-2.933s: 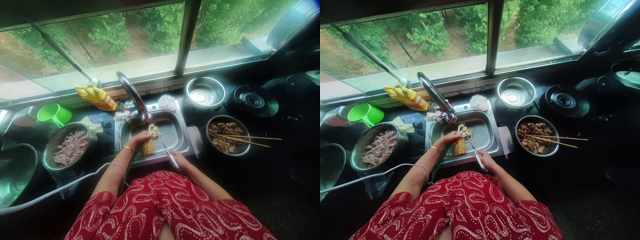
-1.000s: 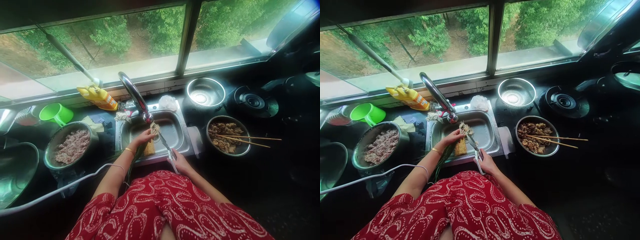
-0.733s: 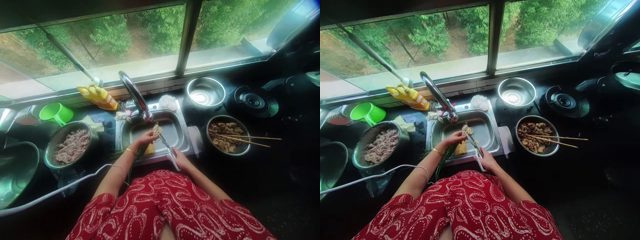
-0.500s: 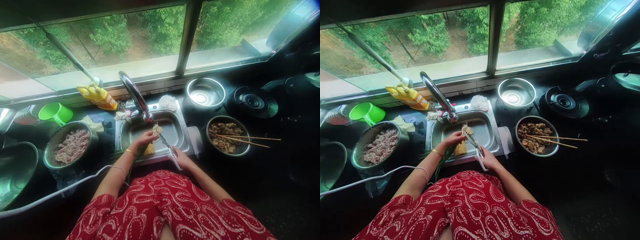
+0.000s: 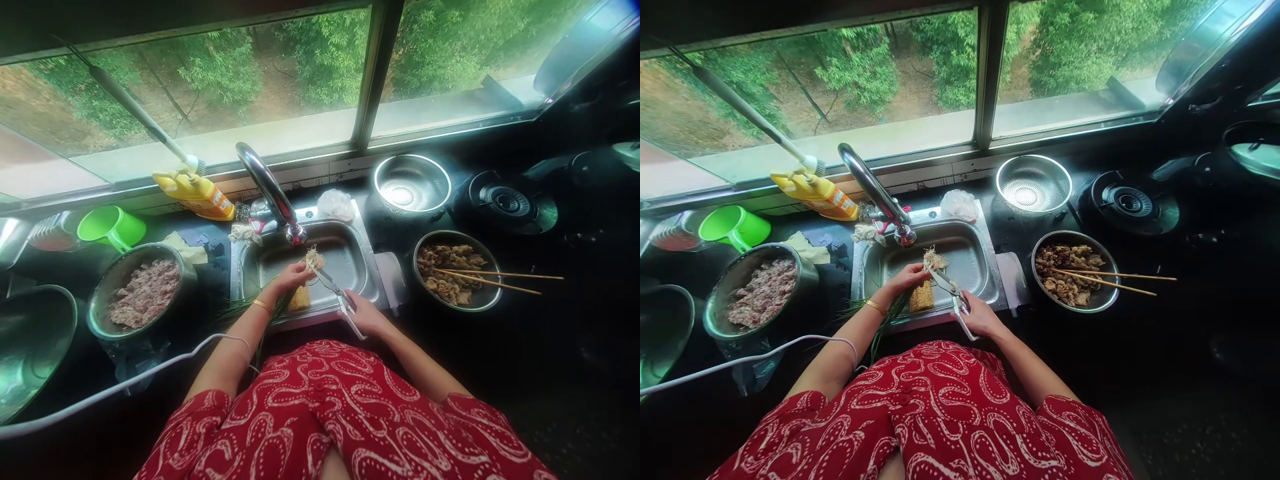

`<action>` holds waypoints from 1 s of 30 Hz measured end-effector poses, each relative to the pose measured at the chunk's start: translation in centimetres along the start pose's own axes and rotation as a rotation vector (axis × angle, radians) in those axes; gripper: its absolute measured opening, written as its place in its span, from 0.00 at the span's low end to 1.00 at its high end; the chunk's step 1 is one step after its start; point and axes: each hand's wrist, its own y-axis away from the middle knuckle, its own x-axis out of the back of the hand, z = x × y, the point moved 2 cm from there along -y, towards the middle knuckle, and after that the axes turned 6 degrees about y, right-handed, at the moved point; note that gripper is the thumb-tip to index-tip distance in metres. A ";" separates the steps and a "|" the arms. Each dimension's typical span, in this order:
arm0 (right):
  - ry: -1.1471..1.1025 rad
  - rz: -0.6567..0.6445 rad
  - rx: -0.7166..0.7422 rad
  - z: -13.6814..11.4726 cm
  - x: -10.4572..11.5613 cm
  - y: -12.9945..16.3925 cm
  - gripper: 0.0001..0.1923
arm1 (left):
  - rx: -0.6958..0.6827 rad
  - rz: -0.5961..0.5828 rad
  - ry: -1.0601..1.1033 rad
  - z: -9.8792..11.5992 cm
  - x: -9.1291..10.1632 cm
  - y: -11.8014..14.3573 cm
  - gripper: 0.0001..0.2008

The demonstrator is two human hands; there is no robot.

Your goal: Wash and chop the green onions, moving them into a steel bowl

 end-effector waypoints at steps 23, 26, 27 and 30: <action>-0.169 -0.009 0.045 2.2 -2.9 -0.9 0.17 | 0.102 -0.029 0.045 -2.1 0.6 -1.1 0.25; -0.264 0.016 0.017 2.5 -4.0 -0.6 0.16 | 0.113 -0.031 0.002 -2.6 0.7 -1.5 0.24; -0.303 0.021 0.002 2.5 -4.4 -0.5 0.17 | 0.112 -0.036 -0.005 -2.6 0.6 -1.6 0.24; -0.439 0.017 -0.056 2.4 -5.5 -0.2 0.18 | 0.103 -0.057 -0.009 -2.6 0.1 -1.5 0.25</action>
